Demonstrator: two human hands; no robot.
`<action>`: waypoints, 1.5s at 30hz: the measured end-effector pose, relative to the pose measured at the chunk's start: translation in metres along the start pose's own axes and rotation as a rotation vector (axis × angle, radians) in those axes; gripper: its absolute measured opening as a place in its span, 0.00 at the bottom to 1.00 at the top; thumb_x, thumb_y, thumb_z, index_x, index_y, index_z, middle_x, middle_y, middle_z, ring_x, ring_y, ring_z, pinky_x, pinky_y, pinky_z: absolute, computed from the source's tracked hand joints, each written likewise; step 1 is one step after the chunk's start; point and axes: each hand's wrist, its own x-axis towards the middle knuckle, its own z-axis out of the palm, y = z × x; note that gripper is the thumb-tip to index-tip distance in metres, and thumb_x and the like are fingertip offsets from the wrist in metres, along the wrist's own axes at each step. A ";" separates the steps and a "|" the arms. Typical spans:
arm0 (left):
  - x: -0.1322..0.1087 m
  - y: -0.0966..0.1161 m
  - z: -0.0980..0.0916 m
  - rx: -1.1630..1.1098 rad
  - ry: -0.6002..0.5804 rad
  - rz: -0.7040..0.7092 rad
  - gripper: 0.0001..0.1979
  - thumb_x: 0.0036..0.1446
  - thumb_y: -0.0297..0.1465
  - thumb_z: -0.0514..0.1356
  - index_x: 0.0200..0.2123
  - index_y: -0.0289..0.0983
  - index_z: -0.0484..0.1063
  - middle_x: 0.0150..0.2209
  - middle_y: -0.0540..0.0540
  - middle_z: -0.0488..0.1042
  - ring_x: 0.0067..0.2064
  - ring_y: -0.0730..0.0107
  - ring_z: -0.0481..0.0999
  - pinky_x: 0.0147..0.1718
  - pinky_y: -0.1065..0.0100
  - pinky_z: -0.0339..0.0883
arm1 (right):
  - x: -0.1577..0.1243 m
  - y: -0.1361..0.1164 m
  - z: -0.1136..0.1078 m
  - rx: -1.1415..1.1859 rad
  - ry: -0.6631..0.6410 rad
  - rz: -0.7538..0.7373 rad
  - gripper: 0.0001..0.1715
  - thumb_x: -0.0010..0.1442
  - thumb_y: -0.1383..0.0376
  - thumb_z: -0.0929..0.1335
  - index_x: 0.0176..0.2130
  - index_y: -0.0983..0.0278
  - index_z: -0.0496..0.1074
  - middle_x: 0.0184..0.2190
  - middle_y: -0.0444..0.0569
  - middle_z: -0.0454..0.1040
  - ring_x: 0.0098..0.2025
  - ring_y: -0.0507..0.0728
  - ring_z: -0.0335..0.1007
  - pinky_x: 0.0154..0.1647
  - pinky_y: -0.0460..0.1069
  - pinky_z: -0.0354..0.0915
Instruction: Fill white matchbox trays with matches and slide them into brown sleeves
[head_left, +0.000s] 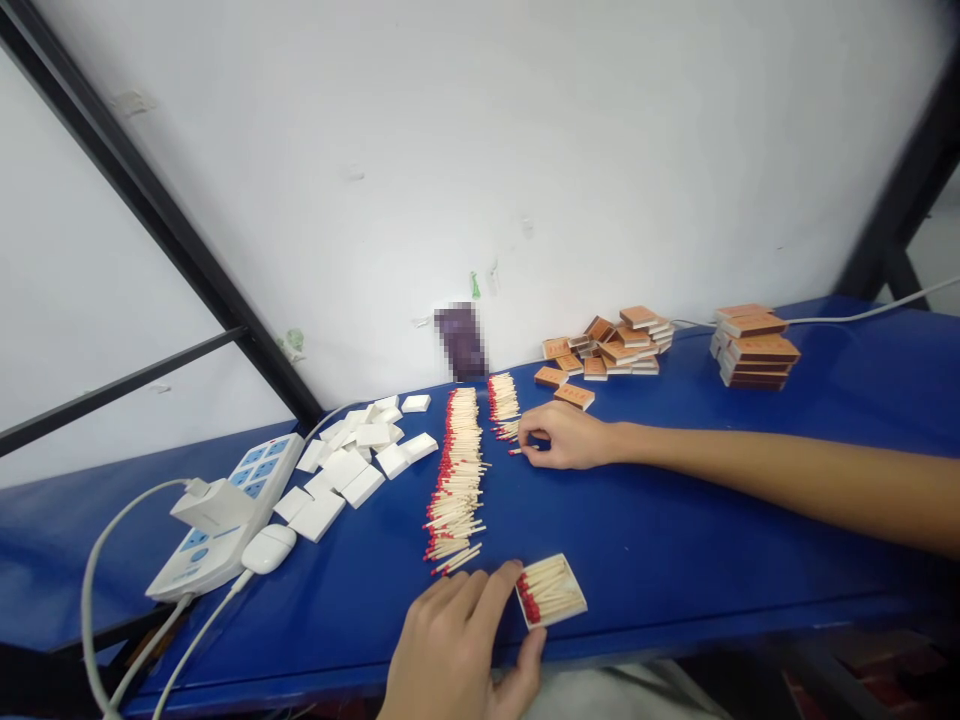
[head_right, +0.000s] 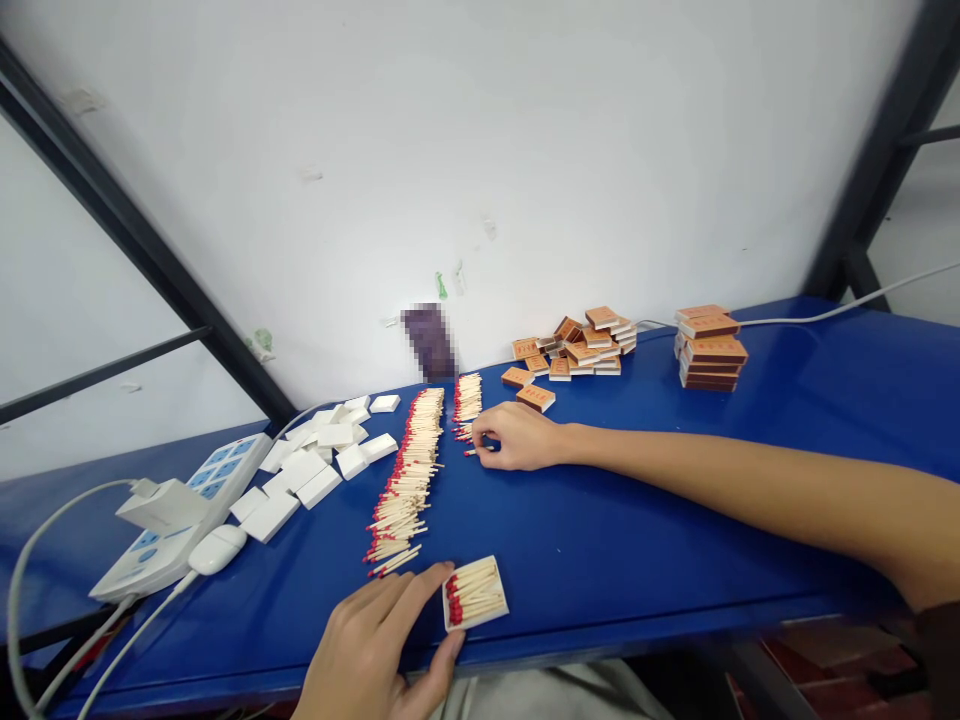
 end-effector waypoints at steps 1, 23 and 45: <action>0.000 0.000 0.000 0.002 0.004 0.002 0.17 0.63 0.35 0.57 0.54 0.39 0.66 0.36 0.45 0.78 0.33 0.60 0.80 0.32 0.62 0.76 | 0.000 0.001 0.000 0.012 0.006 0.003 0.04 0.53 0.71 0.68 0.30 0.65 0.74 0.28 0.45 0.75 0.27 0.51 0.66 0.30 0.46 0.57; 0.005 0.002 0.000 0.028 0.056 0.027 0.14 0.66 0.36 0.53 0.52 0.38 0.66 0.32 0.46 0.77 0.29 0.62 0.79 0.29 0.64 0.75 | 0.000 0.003 0.003 -0.156 0.059 0.114 0.08 0.55 0.70 0.66 0.38 0.64 0.70 0.34 0.48 0.74 0.33 0.55 0.66 0.33 0.48 0.54; 0.005 0.004 -0.002 0.021 0.034 0.019 0.15 0.66 0.36 0.53 0.53 0.38 0.66 0.32 0.46 0.77 0.29 0.61 0.79 0.28 0.64 0.74 | -0.001 0.008 0.007 -0.152 0.070 0.052 0.07 0.61 0.69 0.64 0.33 0.65 0.71 0.33 0.48 0.70 0.32 0.53 0.64 0.35 0.48 0.56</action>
